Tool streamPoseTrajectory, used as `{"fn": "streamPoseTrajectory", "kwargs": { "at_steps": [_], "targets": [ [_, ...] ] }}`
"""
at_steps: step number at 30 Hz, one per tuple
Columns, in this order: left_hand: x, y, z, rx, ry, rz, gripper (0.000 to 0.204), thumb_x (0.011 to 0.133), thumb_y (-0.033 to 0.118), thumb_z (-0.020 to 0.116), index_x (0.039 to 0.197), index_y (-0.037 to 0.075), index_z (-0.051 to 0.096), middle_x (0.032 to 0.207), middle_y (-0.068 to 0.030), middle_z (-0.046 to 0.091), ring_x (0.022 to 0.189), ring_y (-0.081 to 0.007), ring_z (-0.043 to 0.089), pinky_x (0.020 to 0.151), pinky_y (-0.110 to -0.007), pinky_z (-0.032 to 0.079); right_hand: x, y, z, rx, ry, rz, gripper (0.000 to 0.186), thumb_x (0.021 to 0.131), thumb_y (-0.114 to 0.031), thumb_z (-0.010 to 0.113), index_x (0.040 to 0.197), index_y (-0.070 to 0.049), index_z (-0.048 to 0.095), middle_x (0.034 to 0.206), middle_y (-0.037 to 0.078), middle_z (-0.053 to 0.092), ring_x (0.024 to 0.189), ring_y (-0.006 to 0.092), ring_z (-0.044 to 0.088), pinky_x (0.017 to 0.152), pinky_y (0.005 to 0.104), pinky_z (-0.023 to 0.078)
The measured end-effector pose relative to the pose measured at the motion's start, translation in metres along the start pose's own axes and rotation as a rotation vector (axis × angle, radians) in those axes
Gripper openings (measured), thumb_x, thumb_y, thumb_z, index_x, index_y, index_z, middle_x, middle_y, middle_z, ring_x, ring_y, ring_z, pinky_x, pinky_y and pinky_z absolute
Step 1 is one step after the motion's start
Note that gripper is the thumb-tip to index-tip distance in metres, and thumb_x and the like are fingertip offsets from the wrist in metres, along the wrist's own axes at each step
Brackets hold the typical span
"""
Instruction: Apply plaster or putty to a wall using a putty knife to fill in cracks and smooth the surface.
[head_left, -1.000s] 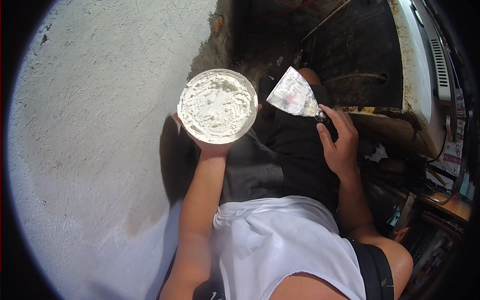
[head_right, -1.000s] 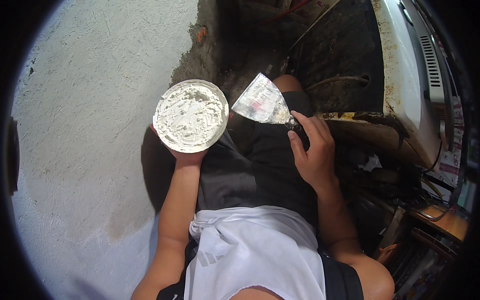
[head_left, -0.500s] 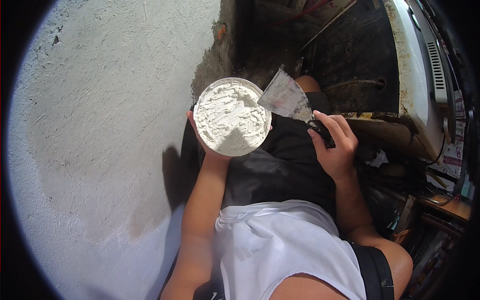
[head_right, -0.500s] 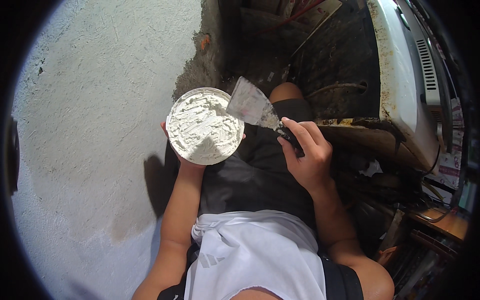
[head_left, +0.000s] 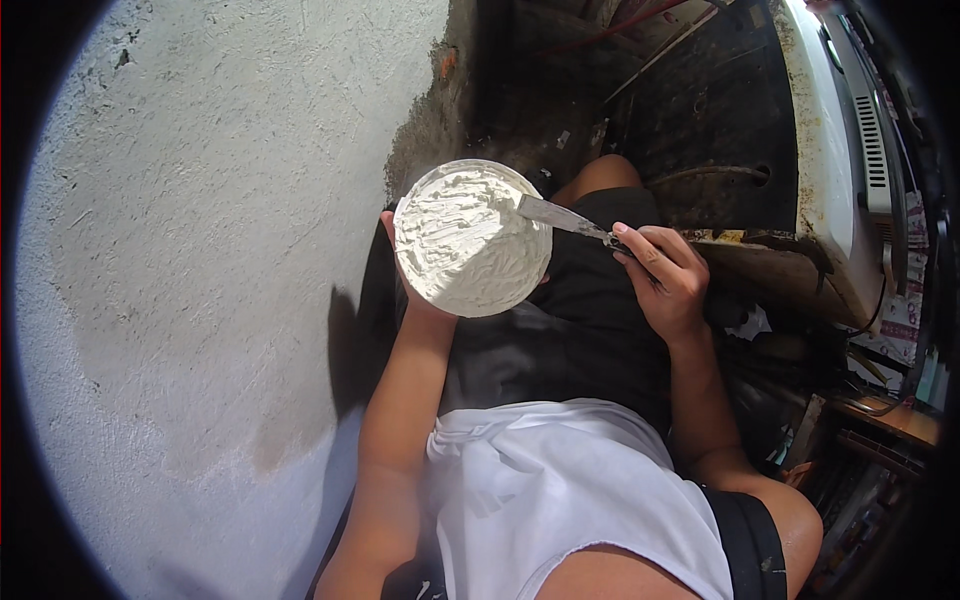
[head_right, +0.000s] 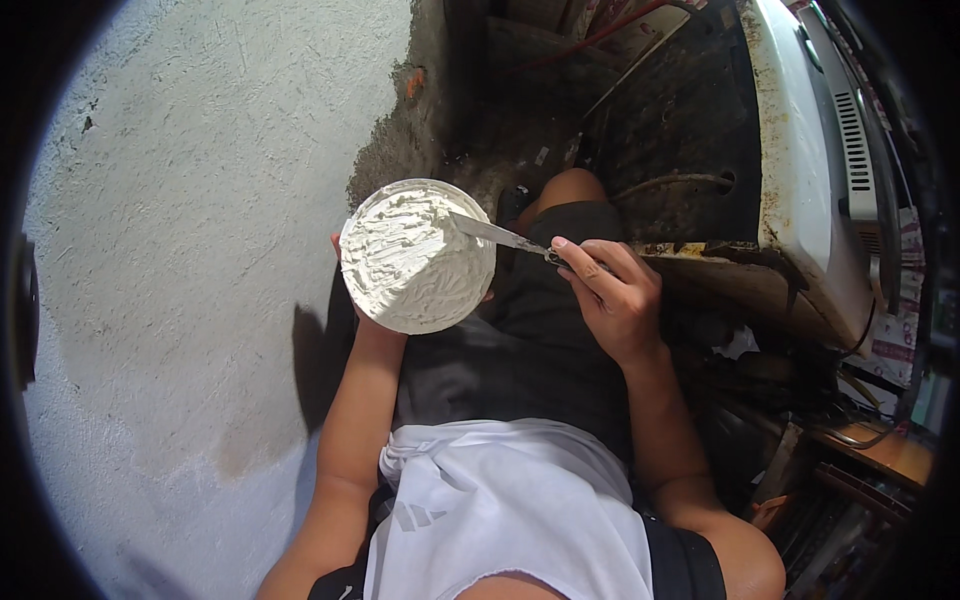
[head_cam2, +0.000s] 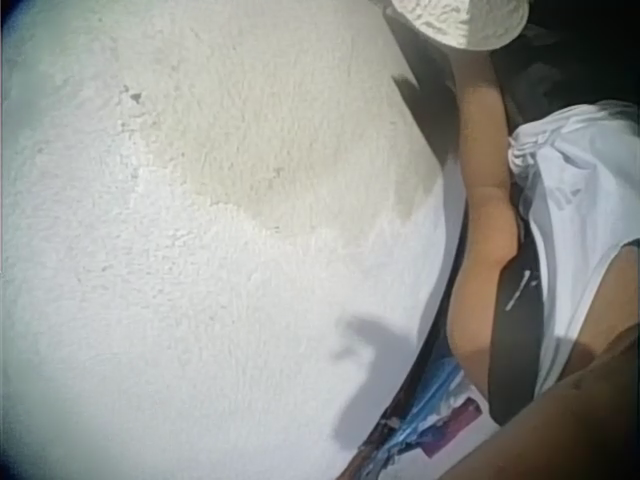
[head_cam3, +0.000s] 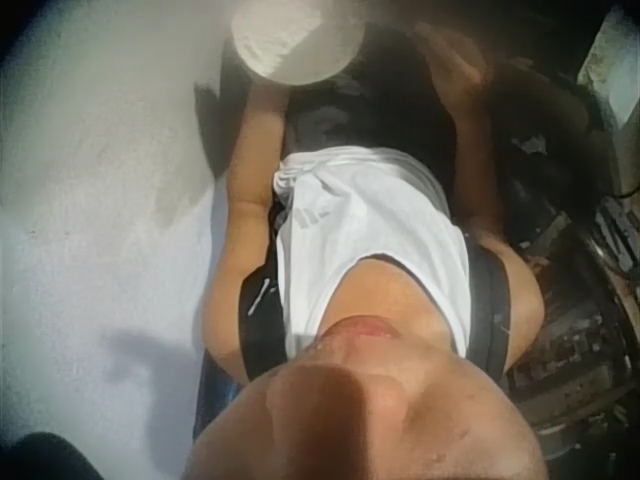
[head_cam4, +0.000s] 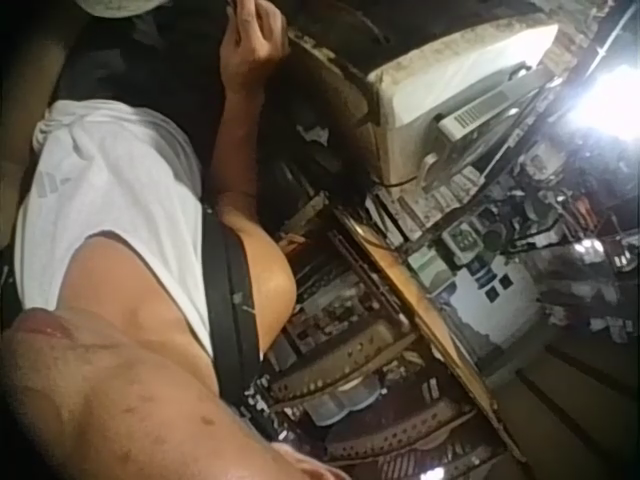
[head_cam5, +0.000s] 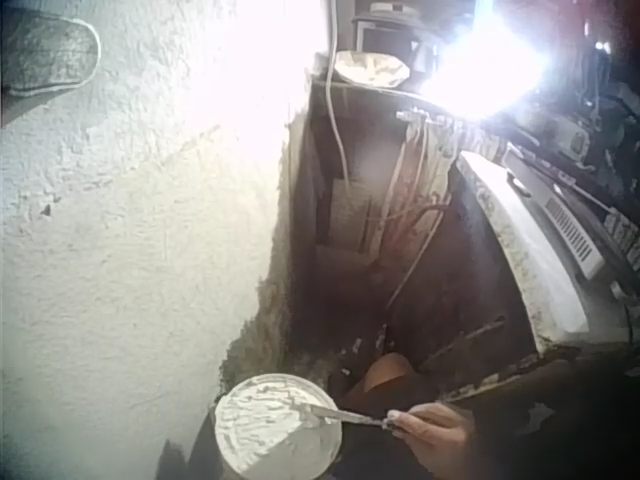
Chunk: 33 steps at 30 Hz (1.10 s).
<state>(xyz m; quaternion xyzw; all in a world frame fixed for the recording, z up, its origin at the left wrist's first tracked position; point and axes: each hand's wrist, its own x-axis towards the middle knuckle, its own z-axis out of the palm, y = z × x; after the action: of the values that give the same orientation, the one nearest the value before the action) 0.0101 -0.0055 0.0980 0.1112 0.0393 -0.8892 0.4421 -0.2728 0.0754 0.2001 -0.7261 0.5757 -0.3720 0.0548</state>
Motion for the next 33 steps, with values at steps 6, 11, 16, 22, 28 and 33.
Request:
{"fn": "streamPoseTrajectory", "kwargs": {
  "at_steps": [6, 11, 16, 22, 28, 33],
  "targets": [
    [0.000, -0.002, 0.003, -0.152, 0.065, 0.053, 0.110, 0.088, 0.094, 0.045, 0.164, 0.014, 0.039, 0.168, -0.0205, 0.038, 0.145, -0.0523, 0.045, 0.107, -0.084, 0.039, 0.002, 0.002, -0.004, 0.057, -0.100, 0.080, 0.049, 0.075, 0.008, 0.085, 0.121, -0.005, 0.078, 0.096, 0.012, 0.073, 0.081, 0.0251, 0.073, 0.066, 0.0344, 0.058],
    [0.000, -0.011, 0.009, 0.043, -0.059, 0.087, 0.113, 0.088, 0.095, 0.042, 0.164, 0.012, 0.039, 0.167, -0.0217, 0.039, 0.147, -0.0463, 0.045, 0.113, -0.070, 0.045, 0.002, -0.002, 0.001, 0.086, -0.118, 0.148, 0.047, 0.077, 0.006, 0.085, 0.122, -0.002, 0.077, 0.099, 0.014, 0.074, 0.084, 0.0286, 0.073, 0.073, 0.0360, 0.058],
    [0.005, -0.011, 0.006, 0.118, 0.007, 0.159, 0.113, 0.088, 0.095, 0.043, 0.163, 0.011, 0.039, 0.164, -0.0216, 0.042, 0.146, -0.0438, 0.048, 0.116, -0.066, 0.045, 0.001, -0.001, 0.012, 0.145, -0.132, 0.187, 0.046, 0.077, 0.005, 0.085, 0.122, -0.001, 0.076, 0.099, 0.015, 0.073, 0.085, 0.0309, 0.073, 0.075, 0.0369, 0.058],
    [0.003, -0.012, 0.006, 0.178, -0.008, 0.170, 0.110, 0.091, 0.093, 0.039, 0.163, 0.009, 0.039, 0.163, -0.0199, 0.045, 0.145, -0.0403, 0.050, 0.120, -0.058, 0.043, -0.003, 0.000, 0.019, 0.145, -0.128, 0.192, 0.046, 0.078, 0.005, 0.085, 0.122, -0.001, 0.076, 0.098, 0.015, 0.073, 0.085, 0.0308, 0.073, 0.075, 0.0367, 0.058],
    [0.008, -0.013, 0.007, 0.282, 0.139, 0.243, 0.110, 0.090, 0.096, 0.034, 0.165, 0.015, 0.037, 0.168, -0.0183, 0.039, 0.149, -0.0448, 0.044, 0.116, -0.070, 0.042, -0.010, -0.009, 0.028, 0.112, -0.076, 0.180, 0.046, 0.078, 0.005, 0.084, 0.122, -0.001, 0.076, 0.097, 0.015, 0.072, 0.084, 0.0304, 0.073, 0.073, 0.0368, 0.058],
    [0.007, -0.014, 0.009, 0.307, 0.170, 0.273, 0.110, 0.091, 0.095, 0.032, 0.164, 0.013, 0.039, 0.165, -0.0172, 0.043, 0.148, -0.0401, 0.046, 0.119, -0.062, 0.042, -0.015, -0.025, 0.037, 0.160, -0.067, 0.187, 0.046, 0.078, 0.005, 0.085, 0.123, 0.000, 0.076, 0.096, 0.016, 0.072, 0.083, 0.0309, 0.072, 0.074, 0.0369, 0.058]
  ]
}}
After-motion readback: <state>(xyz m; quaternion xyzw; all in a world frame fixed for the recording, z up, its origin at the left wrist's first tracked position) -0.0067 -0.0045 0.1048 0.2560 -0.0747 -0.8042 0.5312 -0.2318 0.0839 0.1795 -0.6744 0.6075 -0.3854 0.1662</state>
